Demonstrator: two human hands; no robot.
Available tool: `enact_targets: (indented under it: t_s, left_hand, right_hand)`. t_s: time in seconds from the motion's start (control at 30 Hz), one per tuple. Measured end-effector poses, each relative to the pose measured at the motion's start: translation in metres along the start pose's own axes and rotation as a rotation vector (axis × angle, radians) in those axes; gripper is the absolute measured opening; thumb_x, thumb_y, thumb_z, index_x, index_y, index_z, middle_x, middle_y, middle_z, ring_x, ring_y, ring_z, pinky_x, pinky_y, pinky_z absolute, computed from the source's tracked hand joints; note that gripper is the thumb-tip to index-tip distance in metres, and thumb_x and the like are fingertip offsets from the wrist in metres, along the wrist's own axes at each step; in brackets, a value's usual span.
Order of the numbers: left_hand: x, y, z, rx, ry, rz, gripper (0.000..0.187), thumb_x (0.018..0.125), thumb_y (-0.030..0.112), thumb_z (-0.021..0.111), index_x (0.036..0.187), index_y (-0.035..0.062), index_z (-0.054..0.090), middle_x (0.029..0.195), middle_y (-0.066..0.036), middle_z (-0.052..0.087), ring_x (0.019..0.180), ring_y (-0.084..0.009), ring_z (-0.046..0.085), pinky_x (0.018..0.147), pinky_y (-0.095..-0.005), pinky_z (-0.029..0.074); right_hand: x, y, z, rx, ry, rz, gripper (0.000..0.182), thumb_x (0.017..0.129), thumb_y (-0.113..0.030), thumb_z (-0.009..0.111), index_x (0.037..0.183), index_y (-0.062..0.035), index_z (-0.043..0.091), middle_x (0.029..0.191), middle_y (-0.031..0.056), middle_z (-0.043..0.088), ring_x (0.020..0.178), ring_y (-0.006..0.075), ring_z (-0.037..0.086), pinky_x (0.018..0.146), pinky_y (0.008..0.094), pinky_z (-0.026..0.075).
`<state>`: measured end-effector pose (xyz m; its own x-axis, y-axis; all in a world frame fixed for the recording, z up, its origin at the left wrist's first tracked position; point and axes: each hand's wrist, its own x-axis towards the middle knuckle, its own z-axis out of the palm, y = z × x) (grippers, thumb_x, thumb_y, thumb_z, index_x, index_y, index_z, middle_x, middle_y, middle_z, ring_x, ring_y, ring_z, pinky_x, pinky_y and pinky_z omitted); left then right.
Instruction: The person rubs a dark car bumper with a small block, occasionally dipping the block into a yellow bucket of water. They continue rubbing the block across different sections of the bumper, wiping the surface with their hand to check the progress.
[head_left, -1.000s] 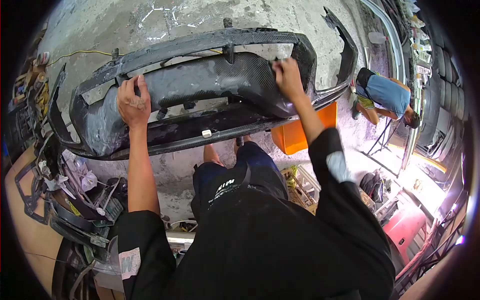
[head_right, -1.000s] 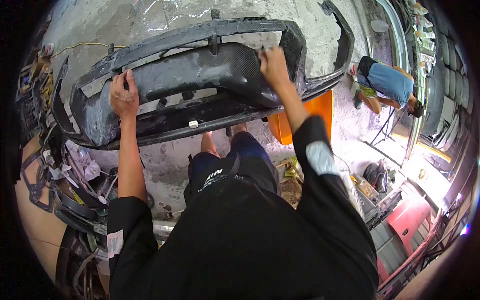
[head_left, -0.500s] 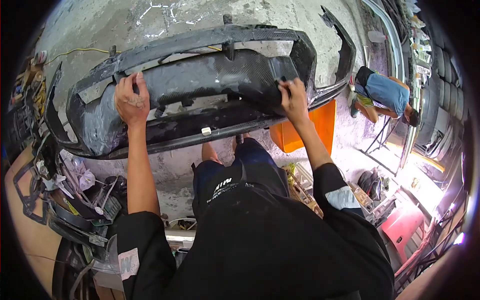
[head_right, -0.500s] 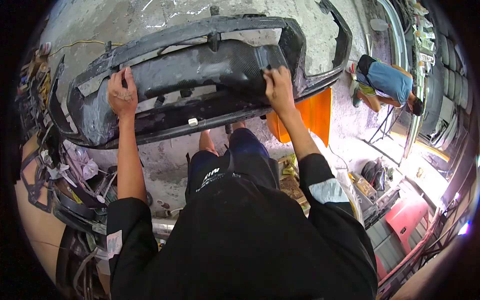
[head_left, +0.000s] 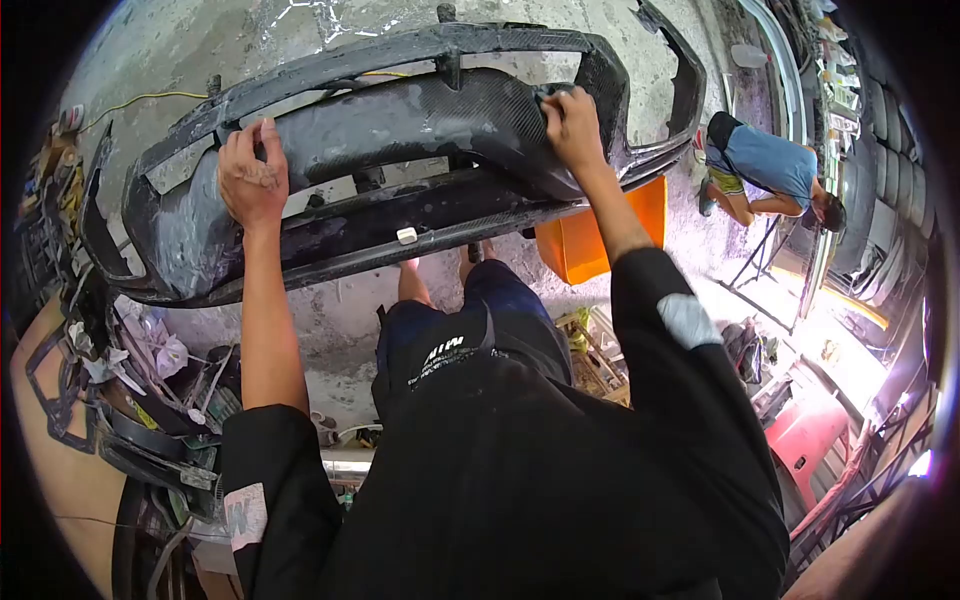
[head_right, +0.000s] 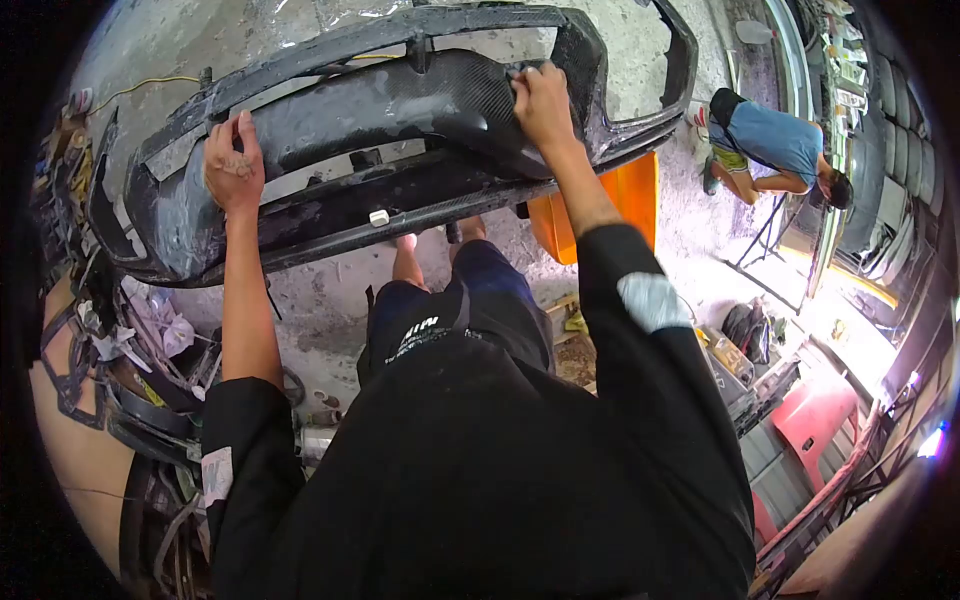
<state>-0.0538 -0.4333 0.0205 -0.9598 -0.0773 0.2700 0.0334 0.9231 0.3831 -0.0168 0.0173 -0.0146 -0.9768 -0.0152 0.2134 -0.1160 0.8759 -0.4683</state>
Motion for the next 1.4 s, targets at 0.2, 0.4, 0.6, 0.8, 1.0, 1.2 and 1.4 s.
enact_targets:
  t_s: [0.2,0.4,0.6,0.8,1.0,1.2,1.4]
  left_hand:
    - [0.004,-0.006,0.003,0.007,0.068,0.019,0.028,0.102,0.032,0.066,0.099,0.0060,0.076,0.093,-0.010,0.071,0.089,-0.0346,0.067,0.079,-0.0467,0.052]
    - [0.003,-0.003,-0.001,0.000,0.038,-0.003,0.028,0.102,0.032,0.066,0.100,0.0066,0.077,0.092,-0.010,0.071,0.088,-0.0335,0.066,0.079,-0.0460,0.051]
    - [0.004,-0.002,-0.001,0.002,0.040,-0.017,0.026,0.101,0.032,0.066,0.100,0.0079,0.077,0.095,-0.007,0.071,0.091,-0.0315,0.066,0.082,-0.0450,0.051]
    - [0.004,-0.003,-0.002,-0.028,0.039,0.021,0.024,0.101,0.030,0.066,0.102,0.0080,0.077,0.094,-0.008,0.071,0.091,-0.0321,0.066,0.082,-0.0456,0.051]
    - [0.003,-0.003,-0.005,-0.016,0.019,-0.015,0.026,0.102,0.031,0.066,0.104,0.0082,0.077,0.094,-0.008,0.071,0.091,-0.0326,0.066,0.083,-0.0452,0.051]
    - [0.002,-0.001,-0.002,-0.016,0.002,-0.034,0.028,0.102,0.032,0.066,0.103,0.0072,0.077,0.094,-0.008,0.071,0.092,-0.0319,0.066,0.083,-0.0446,0.051]
    - [0.005,-0.003,-0.001,-0.024,0.021,-0.030,0.027,0.102,0.032,0.066,0.102,0.0071,0.076,0.093,-0.008,0.071,0.091,-0.0316,0.066,0.082,-0.0443,0.051]
  right_hand:
    - [-0.045,-0.035,-0.035,0.139,-0.023,0.133,0.009,0.089,-0.004,0.072,0.097,-0.0013,0.072,0.091,0.0208,0.060,0.091,0.0427,0.060,0.083,0.0500,0.049]
    - [0.044,0.034,0.031,-0.005,-0.078,-0.081,0.008,0.089,-0.006,0.072,0.095,-0.0008,0.073,0.092,0.0216,0.061,0.090,0.0430,0.062,0.084,0.0506,0.050]
    - [-0.011,-0.007,-0.009,0.076,-0.033,0.002,0.012,0.090,-0.010,0.071,0.095,0.0005,0.074,0.094,0.0256,0.064,0.095,0.0462,0.061,0.087,0.0515,0.050]
    - [0.041,0.034,0.029,-0.085,0.002,-0.102,0.007,0.090,-0.004,0.073,0.096,-0.0005,0.074,0.091,0.0194,0.061,0.089,0.0404,0.063,0.082,0.0475,0.051]
    - [-0.011,0.002,-0.003,0.059,-0.018,-0.054,0.005,0.087,0.000,0.071,0.092,-0.0017,0.072,0.092,0.0214,0.060,0.092,0.0431,0.060,0.082,0.0509,0.049]
    - [0.041,0.040,0.024,-0.131,-0.068,-0.004,0.009,0.091,-0.006,0.069,0.097,-0.0013,0.074,0.094,0.0230,0.063,0.095,0.0441,0.061,0.086,0.0514,0.051]
    - [0.009,0.015,0.018,-0.086,-0.034,-0.037,0.007,0.092,-0.007,0.069,0.093,-0.0003,0.070,0.097,0.0240,0.060,0.097,0.0444,0.060,0.086,0.0516,0.050]
